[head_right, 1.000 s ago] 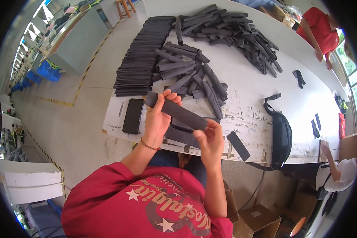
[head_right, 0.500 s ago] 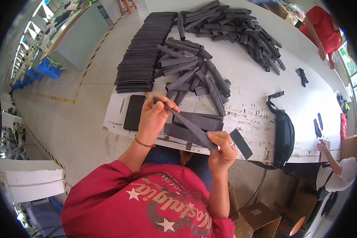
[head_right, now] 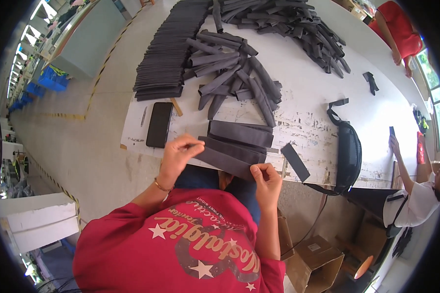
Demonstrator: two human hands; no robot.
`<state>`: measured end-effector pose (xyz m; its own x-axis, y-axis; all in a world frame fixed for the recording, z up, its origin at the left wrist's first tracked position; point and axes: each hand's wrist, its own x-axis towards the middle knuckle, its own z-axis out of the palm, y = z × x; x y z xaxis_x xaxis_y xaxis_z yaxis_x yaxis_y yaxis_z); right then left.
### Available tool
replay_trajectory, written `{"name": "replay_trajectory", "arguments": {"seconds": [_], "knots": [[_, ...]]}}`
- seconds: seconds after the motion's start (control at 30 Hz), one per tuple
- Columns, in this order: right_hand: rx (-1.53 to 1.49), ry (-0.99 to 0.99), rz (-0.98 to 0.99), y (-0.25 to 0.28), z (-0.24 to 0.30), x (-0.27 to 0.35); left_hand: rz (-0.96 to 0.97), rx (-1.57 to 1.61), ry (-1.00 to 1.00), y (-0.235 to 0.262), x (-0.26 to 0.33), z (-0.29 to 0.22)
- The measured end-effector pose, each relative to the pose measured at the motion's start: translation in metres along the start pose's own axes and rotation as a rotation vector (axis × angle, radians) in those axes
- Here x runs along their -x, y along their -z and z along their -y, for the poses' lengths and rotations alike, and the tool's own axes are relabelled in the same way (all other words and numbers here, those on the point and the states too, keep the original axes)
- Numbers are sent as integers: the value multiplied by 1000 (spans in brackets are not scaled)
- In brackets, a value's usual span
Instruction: Inspecting and sorting dark grey foam or rubber strips at a factory workbench.
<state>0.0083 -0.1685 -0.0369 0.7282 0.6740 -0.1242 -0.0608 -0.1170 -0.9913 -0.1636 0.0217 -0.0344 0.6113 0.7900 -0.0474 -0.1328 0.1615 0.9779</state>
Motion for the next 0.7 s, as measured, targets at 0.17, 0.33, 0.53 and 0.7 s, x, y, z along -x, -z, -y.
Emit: {"name": "replay_trajectory", "arguments": {"seconds": [0.17,0.33,0.53,0.7], "knots": [[235,1,-157,-5,-19,5,-156,-548,-319,-7,17,23],[358,107,-235,-9,-20,-19,-255,-818,-564,-11,-9,32],[410,132,-213,-16,-22,-12,-291,-560,-274,-3,6,48],[374,149,-236,-25,-18,-14,-211,-492,-213,7,7,63]]}}
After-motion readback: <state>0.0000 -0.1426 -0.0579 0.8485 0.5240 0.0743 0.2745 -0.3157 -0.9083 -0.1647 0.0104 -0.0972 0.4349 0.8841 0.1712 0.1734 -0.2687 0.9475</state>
